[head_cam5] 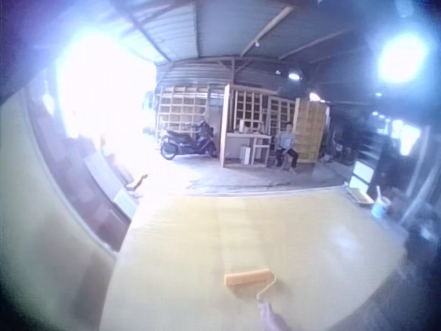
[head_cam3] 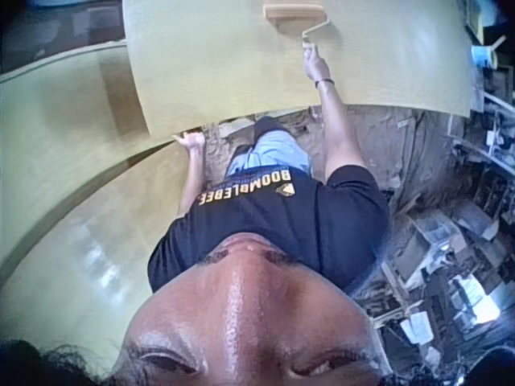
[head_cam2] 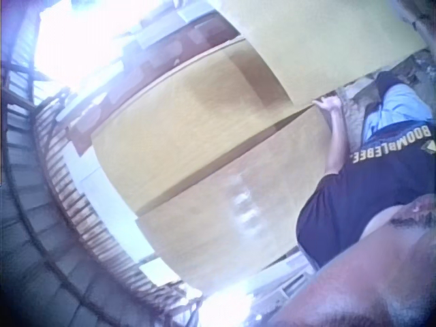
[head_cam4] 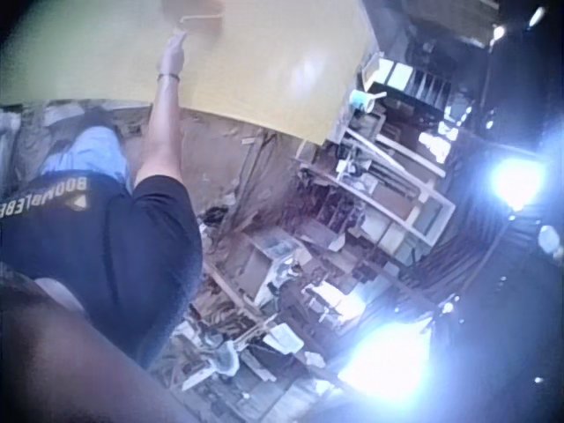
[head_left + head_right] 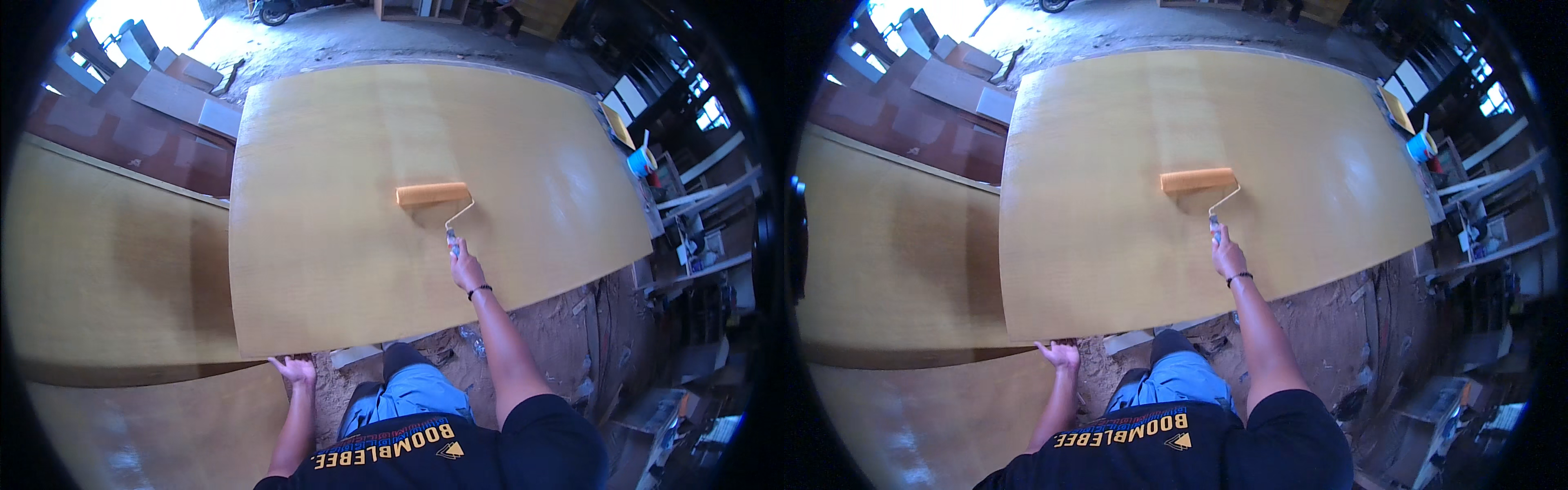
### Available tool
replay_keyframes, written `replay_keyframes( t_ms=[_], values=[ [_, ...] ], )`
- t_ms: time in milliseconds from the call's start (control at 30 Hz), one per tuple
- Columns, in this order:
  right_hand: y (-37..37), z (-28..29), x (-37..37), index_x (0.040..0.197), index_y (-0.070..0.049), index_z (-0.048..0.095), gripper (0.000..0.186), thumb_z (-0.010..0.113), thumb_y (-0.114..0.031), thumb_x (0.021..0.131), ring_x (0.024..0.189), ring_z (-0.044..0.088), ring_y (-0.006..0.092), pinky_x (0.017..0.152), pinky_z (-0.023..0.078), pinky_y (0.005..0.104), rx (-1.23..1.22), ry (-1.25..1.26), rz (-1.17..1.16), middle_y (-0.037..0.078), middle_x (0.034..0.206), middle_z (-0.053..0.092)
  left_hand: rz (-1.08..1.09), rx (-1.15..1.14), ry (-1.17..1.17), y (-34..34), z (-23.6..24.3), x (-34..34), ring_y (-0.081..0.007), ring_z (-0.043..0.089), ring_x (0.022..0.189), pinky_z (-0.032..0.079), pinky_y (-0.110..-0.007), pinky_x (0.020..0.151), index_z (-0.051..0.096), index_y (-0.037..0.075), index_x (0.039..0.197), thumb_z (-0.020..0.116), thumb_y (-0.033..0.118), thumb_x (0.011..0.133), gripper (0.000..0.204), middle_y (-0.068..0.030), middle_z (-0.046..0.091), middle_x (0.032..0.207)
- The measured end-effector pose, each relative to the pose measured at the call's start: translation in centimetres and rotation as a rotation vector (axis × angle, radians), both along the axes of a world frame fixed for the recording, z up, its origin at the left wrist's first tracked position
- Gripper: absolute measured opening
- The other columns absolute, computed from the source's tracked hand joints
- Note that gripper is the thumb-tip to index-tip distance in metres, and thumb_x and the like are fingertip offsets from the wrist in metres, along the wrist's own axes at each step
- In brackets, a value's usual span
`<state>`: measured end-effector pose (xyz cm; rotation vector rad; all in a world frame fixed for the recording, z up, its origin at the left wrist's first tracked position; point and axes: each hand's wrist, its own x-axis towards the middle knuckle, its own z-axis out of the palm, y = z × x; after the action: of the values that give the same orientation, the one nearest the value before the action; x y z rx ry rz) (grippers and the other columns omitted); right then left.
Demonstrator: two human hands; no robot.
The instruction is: The person applies a yellow liquid, likely varnish or stain, to a large wooden panel using a paint roller. The person periodically dips the roller into a paint tray and stirs the liquid in a bucket with a wooden stick.
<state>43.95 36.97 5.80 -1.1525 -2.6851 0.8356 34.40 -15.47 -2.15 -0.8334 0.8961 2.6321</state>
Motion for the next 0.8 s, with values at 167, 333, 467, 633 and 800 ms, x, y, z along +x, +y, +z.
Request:
replay_keyframes(
  t_ms=[167,333,467,633,800],
  values=[
    [-7.4,-0.2,14.0,0.138,-0.016,0.033,0.044,0.051,-0.029,0.1,0.085,0.065,0.0512,0.072,0.051,0.0622,-0.004,-0.054,0.002,0.031,0.092,0.068,-0.072,0.03,-0.03,-0.7,-0.3,1.6,-0.026,0.047,0.121,0.038,-0.04,0.108,0.028,0.006,0.152,0.049,0.086,0.081,0.109,-0.0126,0.038,0.147],
    [-14.4,0.9,23.8,0.14,-0.017,0.038,0.045,0.052,-0.029,0.099,0.084,0.066,0.0499,0.074,0.052,0.0616,0.002,-0.139,-0.049,0.03,0.092,0.068,-0.231,0.113,0.151,-2.9,0.0,5.5,-0.0355,0.044,0.135,0.031,-0.045,0.118,0.028,0.004,0.152,0.044,0.084,0.085,0.105,-0.0196,0.041,0.151],
    [-17.9,-0.1,30.7,0.139,-0.02,0.036,0.047,0.056,-0.03,0.098,0.081,0.065,0.0515,0.069,0.05,0.0626,0.006,-0.057,-0.073,0.031,0.088,0.067,-0.35,0.013,0.027,-4.1,-0.3,11.3,-0.035,0.044,0.139,0.032,-0.046,0.117,0.03,0.005,0.151,0.039,0.085,0.086,0.104,-0.0193,0.04,0.152],
    [-21.4,2.1,35.3,0.139,-0.019,0.039,0.048,0.059,-0.029,0.097,0.083,0.064,0.0518,0.07,0.048,0.0626,-0.048,0.018,-0.111,0.03,0.092,0.067,-0.633,-0.186,-0.109,-8.9,-3.7,16.5,-0.0358,0.047,0.136,0.034,-0.045,0.114,0.03,0.007,0.154,0.033,0.087,0.086,0.105,-0.0194,0.042,0.153],
    [-23.1,2.3,39.9,0.139,-0.019,0.043,0.047,0.061,-0.026,0.096,0.088,0.065,0.0503,0.072,0.05,0.0591,-0.061,0.167,-0.128,0.027,0.094,0.068,-0.88,-0.336,-0.198,-12.3,-5.8,19.7,-0.0364,0.051,0.131,0.038,-0.046,0.111,0.033,0.005,0.152,0.033,0.087,0.086,0.105,-0.0207,0.044,0.15]
  ],
)
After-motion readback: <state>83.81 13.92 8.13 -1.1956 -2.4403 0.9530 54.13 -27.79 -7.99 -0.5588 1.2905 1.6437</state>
